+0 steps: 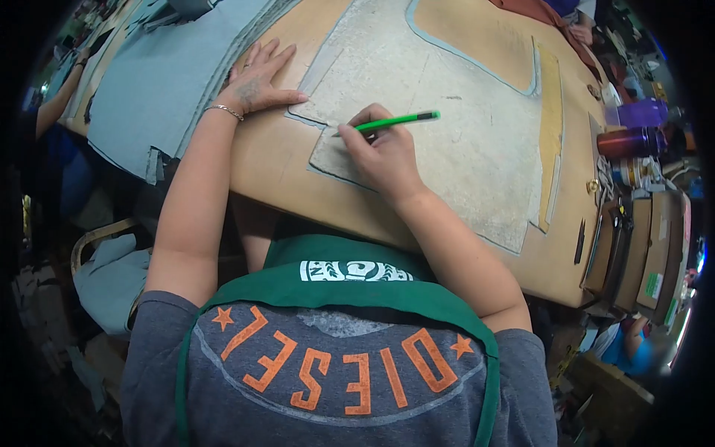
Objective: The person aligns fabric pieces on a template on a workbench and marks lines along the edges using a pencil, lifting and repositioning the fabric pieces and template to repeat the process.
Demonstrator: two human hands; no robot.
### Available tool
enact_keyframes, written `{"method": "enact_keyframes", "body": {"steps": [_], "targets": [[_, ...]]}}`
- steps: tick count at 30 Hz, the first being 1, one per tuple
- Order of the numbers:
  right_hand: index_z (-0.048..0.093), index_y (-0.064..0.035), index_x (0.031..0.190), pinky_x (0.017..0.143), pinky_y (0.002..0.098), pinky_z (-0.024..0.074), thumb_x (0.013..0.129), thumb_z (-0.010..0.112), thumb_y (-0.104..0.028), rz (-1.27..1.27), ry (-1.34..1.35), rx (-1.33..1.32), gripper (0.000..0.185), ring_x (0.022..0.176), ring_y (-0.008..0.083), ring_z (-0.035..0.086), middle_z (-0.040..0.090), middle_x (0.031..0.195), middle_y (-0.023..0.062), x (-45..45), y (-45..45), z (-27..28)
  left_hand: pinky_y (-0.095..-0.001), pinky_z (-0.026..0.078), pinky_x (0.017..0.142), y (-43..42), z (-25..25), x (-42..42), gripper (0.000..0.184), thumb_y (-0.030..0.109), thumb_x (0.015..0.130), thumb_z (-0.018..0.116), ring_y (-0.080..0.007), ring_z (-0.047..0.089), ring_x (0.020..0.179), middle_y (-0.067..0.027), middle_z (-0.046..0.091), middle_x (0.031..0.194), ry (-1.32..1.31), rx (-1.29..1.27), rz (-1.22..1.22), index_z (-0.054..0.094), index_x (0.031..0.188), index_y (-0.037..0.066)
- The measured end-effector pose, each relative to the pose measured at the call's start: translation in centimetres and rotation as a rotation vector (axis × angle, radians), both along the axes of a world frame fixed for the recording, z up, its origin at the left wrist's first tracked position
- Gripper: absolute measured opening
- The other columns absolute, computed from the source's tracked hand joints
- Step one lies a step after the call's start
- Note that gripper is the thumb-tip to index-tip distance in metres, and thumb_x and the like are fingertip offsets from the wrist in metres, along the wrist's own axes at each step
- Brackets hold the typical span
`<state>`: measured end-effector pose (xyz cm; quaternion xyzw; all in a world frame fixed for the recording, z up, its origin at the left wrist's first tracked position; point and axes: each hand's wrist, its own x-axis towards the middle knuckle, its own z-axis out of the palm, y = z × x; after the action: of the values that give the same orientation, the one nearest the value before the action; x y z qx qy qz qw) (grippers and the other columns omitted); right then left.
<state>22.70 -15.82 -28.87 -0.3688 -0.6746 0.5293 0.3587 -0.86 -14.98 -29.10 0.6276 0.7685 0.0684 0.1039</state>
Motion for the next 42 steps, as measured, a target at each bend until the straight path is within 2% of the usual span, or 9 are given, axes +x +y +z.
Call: {"method": "enact_keyframes", "body": {"steps": [8,14,16,17,21,26,32,35,42], "targets": [[0.053,-0.002,0.077,0.052,0.0234,0.0411,0.077,0.064,-0.012,0.086,0.027,0.116,0.015,0.056,0.0087,0.049,0.054,0.064,0.0045,1.0,-3.8,-1.0,-0.0616,0.017,0.096,1.7,2.3,4.1,0.089,0.056,0.061,0.063,-0.0333,0.01,0.13,-0.0095,0.016,0.142,0.172,0.054,-0.217,0.026,0.134,0.024],[0.05,-0.0042,0.076,0.059,0.0383,0.0442,0.07,0.064,-0.011,0.014,-0.014,0.344,0.017,0.067,0.0327,0.055,0.056,0.069,0.0161,0.2,-3.8,-1.8,-0.0624,0.018,0.095,2.3,0.5,12.6,0.074,0.058,0.072,0.052,-0.0322,0.013,0.13,-0.0088,0.019,0.141,0.082,0.125,-0.407,0.028,0.133,0.023],[0.052,-0.0008,0.077,0.055,0.0261,0.0414,0.074,0.064,-0.008,0.026,0.004,0.274,0.014,0.062,0.0138,0.052,0.052,0.069,0.0081,2.2,-3.8,-1.5,-0.062,0.017,0.096,1.8,-0.6,13.3,0.074,0.062,0.073,0.047,-0.0309,0.013,0.13,-0.0087,0.02,0.141,0.16,0.157,-0.417,0.029,0.133,0.022],[0.052,-0.0014,0.075,0.054,0.0243,0.0408,0.074,0.063,-0.007,0.01,-0.006,0.324,0.012,0.061,0.012,0.051,0.052,0.068,0.0069,3.6,-3.5,-1.5,-0.0615,0.016,0.096,1.7,-0.5,13.5,0.075,0.064,0.072,0.046,-0.031,0.013,0.13,-0.0084,0.019,0.141,0.169,0.156,-0.414,0.03,0.133,0.023],[0.053,-0.0031,0.078,0.059,0.0229,0.0414,0.076,0.062,-0.007,-0.018,-0.162,-0.007,0.01,0.066,0.0087,0.05,0.054,0.073,0.0028,11.5,-3.4,-0.5,-0.0603,0.016,0.097,1.3,0.5,14.0,0.077,0.067,0.071,0.045,-0.0303,0.013,0.13,-0.0076,0.02,0.141,0.178,0.118,-0.388,0.03,0.133,0.024],[0.051,-0.0052,0.08,0.083,0.0348,0.0429,0.076,0.061,-0.005,-0.213,-0.068,-0.015,0.01,0.089,0.0199,0.056,0.06,0.086,0.0102,23.5,-3.7,-0.3,-0.0605,0.015,0.097,1.4,0.7,14.2,0.077,0.065,0.069,0.048,-0.0277,0.012,0.131,-0.0053,0.018,0.141,0.225,0.076,-0.371,0.028,0.133,0.027],[0.049,-0.004,0.079,0.069,0.0235,0.0455,0.077,0.059,-0.001,-0.518,-0.064,-0.119,0.011,0.074,0.0127,0.057,0.059,0.08,0.0083,31.0,-4.4,1.6,-0.0622,0.015,0.096,1.7,0.2,14.3,0.078,0.065,0.069,0.049,-0.0297,0.012,0.131,-0.0062,0.018,0.141,0.208,0.098,-0.397,0.029,0.133,0.026],[0.047,-0.0044,0.082,0.064,0.0228,0.0439,0.08,0.057,-0.002,-0.545,0.047,0.019,0.01,0.07,0.0103,0.055,0.055,0.077,0.0051,28.1,-4.1,2.6,-0.0626,0.015,0.095,1.6,0.3,14.0,0.078,0.065,0.069,0.05,-0.0313,0.013,0.13,-0.0077,0.02,0.141,0.166,0.119,-0.394,0.03,0.133,0.024],[0.051,-0.0025,0.088,0.069,0.0235,0.0457,0.081,0.058,-0.008,0.063,0.242,-0.313,0.012,0.078,0.0108,0.056,0.057,0.083,0.0056,9.1,-3.4,1.7,-0.0655,0.01,0.094,1.3,0.9,10.2,0.087,0.067,0.061,0.056,-0.0347,0.008,0.13,-0.0099,0.019,0.141,-0.104,0.101,-0.4,0.032,0.132,0.023]]}}
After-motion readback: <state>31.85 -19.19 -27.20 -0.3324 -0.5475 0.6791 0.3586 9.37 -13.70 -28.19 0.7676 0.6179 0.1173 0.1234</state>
